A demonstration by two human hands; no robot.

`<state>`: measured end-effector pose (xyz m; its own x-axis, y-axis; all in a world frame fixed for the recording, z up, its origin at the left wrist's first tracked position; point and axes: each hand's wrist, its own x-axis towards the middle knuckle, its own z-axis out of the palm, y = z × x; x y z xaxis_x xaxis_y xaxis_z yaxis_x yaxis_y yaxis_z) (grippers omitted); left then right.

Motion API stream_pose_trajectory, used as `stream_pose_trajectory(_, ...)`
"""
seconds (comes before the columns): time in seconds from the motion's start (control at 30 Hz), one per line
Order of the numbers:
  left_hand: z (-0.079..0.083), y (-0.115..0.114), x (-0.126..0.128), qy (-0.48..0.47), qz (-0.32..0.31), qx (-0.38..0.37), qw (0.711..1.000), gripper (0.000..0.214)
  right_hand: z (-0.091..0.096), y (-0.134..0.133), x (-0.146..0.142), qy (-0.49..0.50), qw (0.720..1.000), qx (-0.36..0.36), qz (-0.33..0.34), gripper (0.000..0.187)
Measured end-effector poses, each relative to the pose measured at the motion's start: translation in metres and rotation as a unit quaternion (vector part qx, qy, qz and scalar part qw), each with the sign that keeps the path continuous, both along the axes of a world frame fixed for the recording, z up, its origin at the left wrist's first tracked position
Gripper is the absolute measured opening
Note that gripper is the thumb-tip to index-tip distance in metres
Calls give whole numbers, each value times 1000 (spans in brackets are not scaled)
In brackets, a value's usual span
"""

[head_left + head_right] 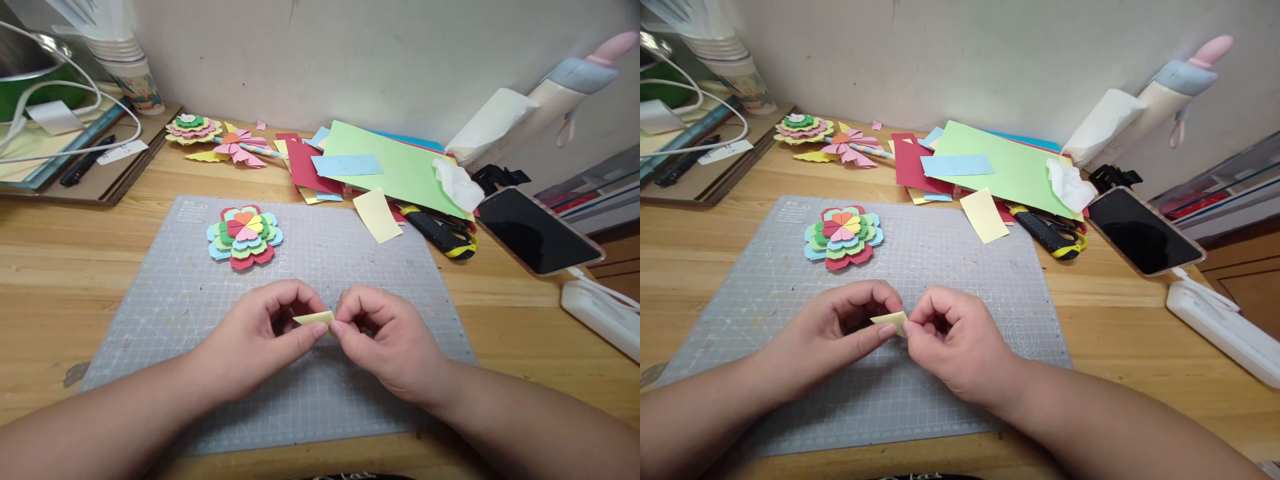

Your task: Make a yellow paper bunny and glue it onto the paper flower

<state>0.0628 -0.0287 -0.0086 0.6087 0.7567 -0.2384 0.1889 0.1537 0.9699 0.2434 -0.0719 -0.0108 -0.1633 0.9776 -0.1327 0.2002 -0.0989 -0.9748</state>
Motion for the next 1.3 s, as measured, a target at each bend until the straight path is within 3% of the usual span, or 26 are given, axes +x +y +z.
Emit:
stream_pose_trajectory(0.33, -3, 3, -2, -2, -11, 33, 999, 15, 2, 0, 3, -72, 986, 136, 60, 18)
stream_pose_trajectory(0.53, 1, 0, -4, -4, -50, 115, 992, 15, 3, -1, 0, -39, 992, 62, 99, 18)
stream_pose_trajectory(0.73, 0, 3, -4, -28, -34, 5, 999, 15, 5, 2, 2, 37, 995, -28, 90, 16)
stream_pose_trajectory(0.83, 0, 4, -3, -16, -30, -4, 999, 14, 4, 3, 4, 42, 995, -48, 79, 17)
stream_pose_trajectory(1.03, 5, 2, -2, 12, -69, 73, 995, 13, 4, 1, 0, 31, 994, -46, 97, 16)
stream_pose_trajectory(1.3, 4, -1, -1, 35, -98, 81, 991, 9, 1, -1, -2, 1, 992, 24, 124, 17)
